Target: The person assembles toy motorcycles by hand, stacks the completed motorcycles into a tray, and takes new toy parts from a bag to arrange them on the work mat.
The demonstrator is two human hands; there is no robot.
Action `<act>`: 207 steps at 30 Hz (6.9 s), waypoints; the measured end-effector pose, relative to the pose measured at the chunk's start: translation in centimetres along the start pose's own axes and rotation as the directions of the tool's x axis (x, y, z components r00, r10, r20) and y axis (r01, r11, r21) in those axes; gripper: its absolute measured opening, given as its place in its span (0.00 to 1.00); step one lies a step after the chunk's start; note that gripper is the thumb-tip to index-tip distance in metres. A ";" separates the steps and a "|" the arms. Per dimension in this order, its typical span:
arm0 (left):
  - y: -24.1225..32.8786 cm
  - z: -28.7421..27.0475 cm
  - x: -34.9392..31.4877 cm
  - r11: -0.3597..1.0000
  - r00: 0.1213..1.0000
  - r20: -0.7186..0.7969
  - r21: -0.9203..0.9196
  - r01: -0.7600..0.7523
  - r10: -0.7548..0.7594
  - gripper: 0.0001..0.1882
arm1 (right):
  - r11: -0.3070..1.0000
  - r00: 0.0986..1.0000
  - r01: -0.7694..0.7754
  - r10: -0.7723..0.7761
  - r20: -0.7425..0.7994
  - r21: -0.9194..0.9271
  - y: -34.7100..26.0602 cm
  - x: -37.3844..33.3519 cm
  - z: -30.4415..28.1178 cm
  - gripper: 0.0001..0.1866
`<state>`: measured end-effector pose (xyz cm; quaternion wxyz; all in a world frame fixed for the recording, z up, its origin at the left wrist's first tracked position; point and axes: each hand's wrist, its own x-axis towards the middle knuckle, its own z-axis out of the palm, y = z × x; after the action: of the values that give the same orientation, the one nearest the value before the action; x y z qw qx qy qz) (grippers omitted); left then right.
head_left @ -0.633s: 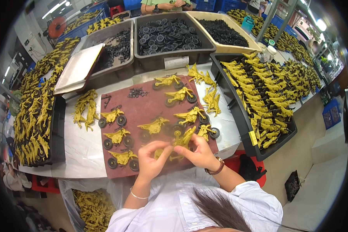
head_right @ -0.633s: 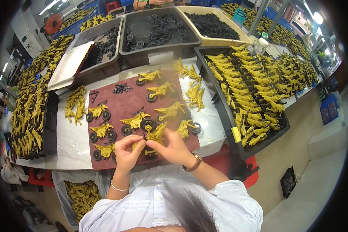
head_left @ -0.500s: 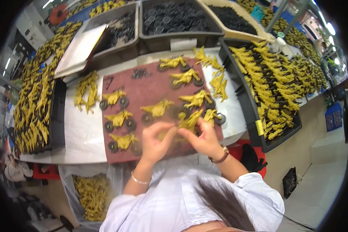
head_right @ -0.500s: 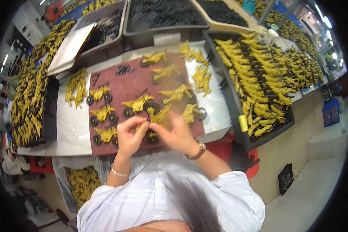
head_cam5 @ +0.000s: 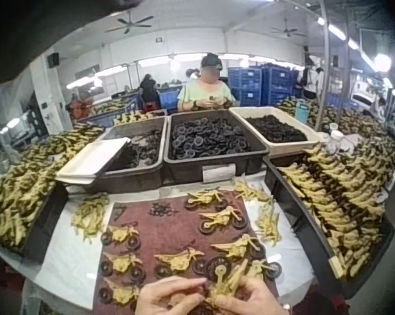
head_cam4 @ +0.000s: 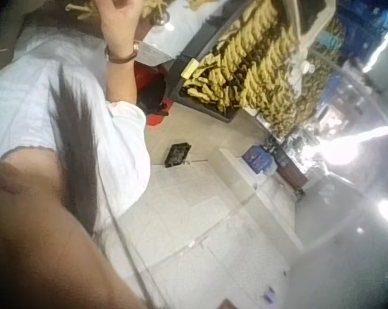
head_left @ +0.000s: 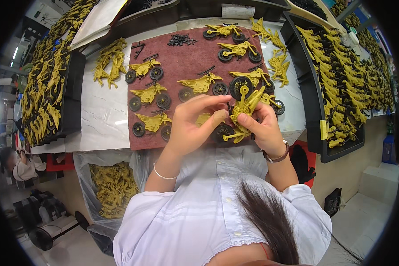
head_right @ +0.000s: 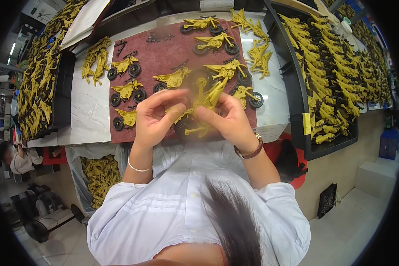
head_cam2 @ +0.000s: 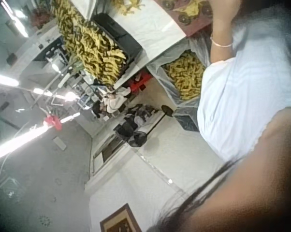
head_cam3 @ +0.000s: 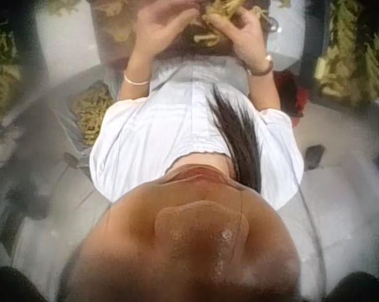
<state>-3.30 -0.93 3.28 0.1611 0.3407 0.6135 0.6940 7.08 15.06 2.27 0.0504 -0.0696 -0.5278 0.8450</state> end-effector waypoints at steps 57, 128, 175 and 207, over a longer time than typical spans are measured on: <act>-0.2 -0.9 -1.1 0.935 0.996 -0.025 -0.347 0.077 -0.091 0.11 | 0.770 0.924 0.322 -0.382 0.006 -0.551 -0.2 -1.3 -1.1 0.20; -1.2 -4.3 2.2 0.702 0.870 0.252 -0.515 0.491 -0.423 0.19 | -0.034 0.670 0.513 -0.609 0.425 -0.858 -4.4 2.1 -2.0 0.16; -0.1 -1.5 0.0 0.974 0.950 0.274 -0.120 0.191 -0.152 0.14 | 0.900 0.989 0.134 -0.095 0.112 -0.414 -1.4 0.3 -2.4 0.17; -0.9 0.0 -2.2 0.992 0.995 0.036 -0.076 0.098 -0.096 0.05 | 0.963 0.997 0.072 -0.063 0.041 -0.258 -0.6 -0.6 0.3 0.19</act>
<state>-1.95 -2.18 1.83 0.2175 0.3150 0.5994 0.7030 7.65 14.92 2.95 0.0609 -0.0438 -0.6367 0.7675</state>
